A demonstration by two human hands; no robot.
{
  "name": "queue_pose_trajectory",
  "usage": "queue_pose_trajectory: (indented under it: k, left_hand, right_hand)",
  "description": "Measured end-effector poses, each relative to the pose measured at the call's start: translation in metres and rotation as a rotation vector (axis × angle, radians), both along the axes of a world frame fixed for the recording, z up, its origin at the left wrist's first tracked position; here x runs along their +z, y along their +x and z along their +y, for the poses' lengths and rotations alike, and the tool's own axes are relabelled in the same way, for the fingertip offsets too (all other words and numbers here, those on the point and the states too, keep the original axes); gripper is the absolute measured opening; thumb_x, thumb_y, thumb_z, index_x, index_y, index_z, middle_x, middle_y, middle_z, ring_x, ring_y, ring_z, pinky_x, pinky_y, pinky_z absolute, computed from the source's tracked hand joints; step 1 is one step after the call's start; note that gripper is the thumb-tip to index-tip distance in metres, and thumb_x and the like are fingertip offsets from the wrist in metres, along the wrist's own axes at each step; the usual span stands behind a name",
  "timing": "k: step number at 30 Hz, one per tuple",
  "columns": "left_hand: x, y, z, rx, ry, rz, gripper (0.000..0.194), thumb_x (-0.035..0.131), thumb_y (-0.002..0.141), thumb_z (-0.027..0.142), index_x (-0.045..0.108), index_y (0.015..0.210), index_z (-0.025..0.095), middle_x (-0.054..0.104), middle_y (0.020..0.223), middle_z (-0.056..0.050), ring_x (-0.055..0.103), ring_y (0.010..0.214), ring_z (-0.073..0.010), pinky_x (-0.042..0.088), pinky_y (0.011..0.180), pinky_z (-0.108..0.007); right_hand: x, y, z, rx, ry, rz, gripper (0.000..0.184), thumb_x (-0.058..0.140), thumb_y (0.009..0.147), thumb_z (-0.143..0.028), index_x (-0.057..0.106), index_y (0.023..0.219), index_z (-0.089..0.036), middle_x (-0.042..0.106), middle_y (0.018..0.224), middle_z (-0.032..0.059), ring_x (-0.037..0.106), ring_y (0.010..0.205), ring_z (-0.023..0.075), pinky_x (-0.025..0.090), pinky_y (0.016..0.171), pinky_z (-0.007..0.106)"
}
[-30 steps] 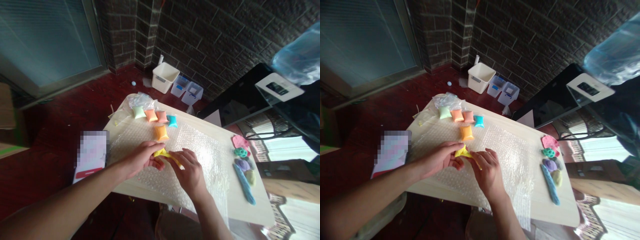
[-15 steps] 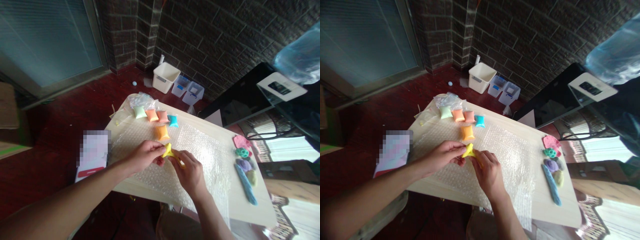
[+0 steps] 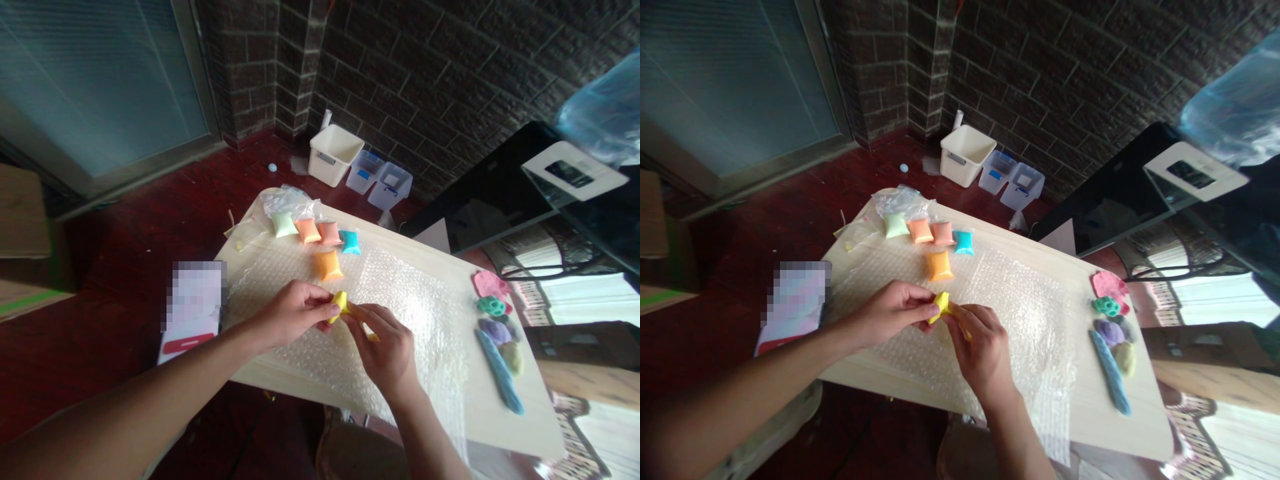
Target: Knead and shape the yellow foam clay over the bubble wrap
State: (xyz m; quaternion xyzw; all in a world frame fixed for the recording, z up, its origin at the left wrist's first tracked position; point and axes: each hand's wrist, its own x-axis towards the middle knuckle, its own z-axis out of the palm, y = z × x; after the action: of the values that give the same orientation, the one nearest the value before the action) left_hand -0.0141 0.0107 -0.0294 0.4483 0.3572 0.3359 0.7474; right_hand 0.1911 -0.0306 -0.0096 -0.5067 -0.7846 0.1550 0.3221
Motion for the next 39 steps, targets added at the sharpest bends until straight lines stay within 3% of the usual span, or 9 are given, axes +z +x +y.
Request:
queue_pose_trajectory:
  k: [5,9,14,17,21,24,31,37,39]
  left_hand:
    - [0.000,0.001,0.000,-0.002,0.007,0.006,0.031,0.080,0.085,0.043,0.077,0.084,0.012,0.069,0.078,-0.005,0.064,0.073,-0.0156,0.056,0.071,-0.030]
    - [-0.001,0.001,0.000,-0.001,0.014,0.030,0.032,0.080,0.085,0.043,0.075,0.076,0.013,0.066,0.073,-0.003,0.063,0.071,-0.0150,0.056,0.071,-0.029]
    - [-0.002,0.002,-0.001,0.000,-0.003,0.040,0.034,0.082,0.083,0.047,0.077,0.081,0.013,0.069,0.075,-0.004,0.064,0.073,-0.0165,0.057,0.072,-0.030]
    - [0.001,0.002,0.000,0.006,0.004,0.020,0.033,0.080,0.084,0.046,0.077,0.081,0.013,0.069,0.075,-0.005,0.064,0.073,-0.0163,0.056,0.071,-0.029]
    - [0.006,0.002,0.000,0.003,0.043,-0.010,0.027,0.077,0.088,0.040,0.079,0.087,0.013,0.071,0.083,-0.006,0.066,0.079,-0.0166,0.056,0.075,-0.029]
    - [0.008,0.002,-0.001,-0.002,0.052,0.009,0.023,0.076,0.088,0.036,0.079,0.088,0.014,0.072,0.085,-0.006,0.066,0.080,-0.0171,0.056,0.076,-0.029]
    - [0.011,0.001,-0.002,-0.021,0.123,0.054,0.023,0.073,0.090,0.034,0.076,0.078,0.015,0.068,0.076,-0.004,0.063,0.076,-0.0159,0.054,0.073,-0.027]
    - [0.007,0.004,-0.002,0.038,0.102,-0.008,0.026,0.074,0.090,0.034,0.076,0.106,0.014,0.073,0.092,-0.006,0.067,0.083,-0.0172,0.056,0.079,-0.031]
    - [0.005,0.005,-0.002,0.070,0.104,-0.014,0.032,0.077,0.088,0.033,0.073,0.113,0.013,0.073,0.095,-0.006,0.068,0.085,-0.0174,0.056,0.081,-0.031]
  right_hand:
    - [0.001,-0.002,-0.001,-0.019,0.016,0.041,0.013,0.070,0.100,-0.022,0.080,0.107,-0.027,0.083,0.098,0.0063,0.077,0.087,0.0252,0.061,0.077,0.041]
    - [0.003,-0.004,0.000,0.015,0.020,-0.007,0.016,0.067,0.102,-0.022,0.081,0.107,-0.027,0.082,0.096,0.0072,0.075,0.086,0.0257,0.061,0.075,0.041]
    - [0.007,-0.007,0.000,0.041,0.027,-0.036,0.019,0.064,0.102,-0.023,0.082,0.106,-0.026,0.082,0.091,0.0078,0.074,0.082,0.0259,0.059,0.077,0.044]
    - [0.006,-0.006,0.000,-0.002,-0.045,0.051,0.015,0.067,0.101,-0.025,0.081,0.105,-0.026,0.081,0.094,0.0086,0.074,0.084,0.0261,0.059,0.077,0.043]
    - [0.001,-0.003,0.001,-0.157,-0.277,0.354,0.016,0.074,0.097,-0.036,0.079,0.108,-0.025,0.081,0.097,0.0088,0.076,0.086,0.0250,0.060,0.073,0.038]
    - [0.000,-0.001,0.003,-0.147,-0.424,0.433,0.020,0.075,0.096,-0.040,0.081,0.105,-0.024,0.081,0.090,0.0080,0.076,0.083,0.0237,0.061,0.074,0.037]
    - [0.007,-0.004,0.002,-0.143,-0.351,0.295,0.015,0.075,0.095,-0.035,0.083,0.100,-0.023,0.082,0.087,0.0074,0.076,0.077,0.0228,0.061,0.072,0.036]
    - [0.008,0.001,0.003,-0.120,-0.532,0.529,0.024,0.078,0.093,-0.039,0.081,0.109,-0.021,0.082,0.091,0.0088,0.076,0.079,0.0214,0.061,0.061,0.031]
    - [0.007,0.002,0.003,-0.129,-0.516,0.518,0.023,0.078,0.092,-0.038,0.082,0.107,-0.021,0.082,0.090,0.0085,0.075,0.078,0.0206,0.061,0.058,0.029]
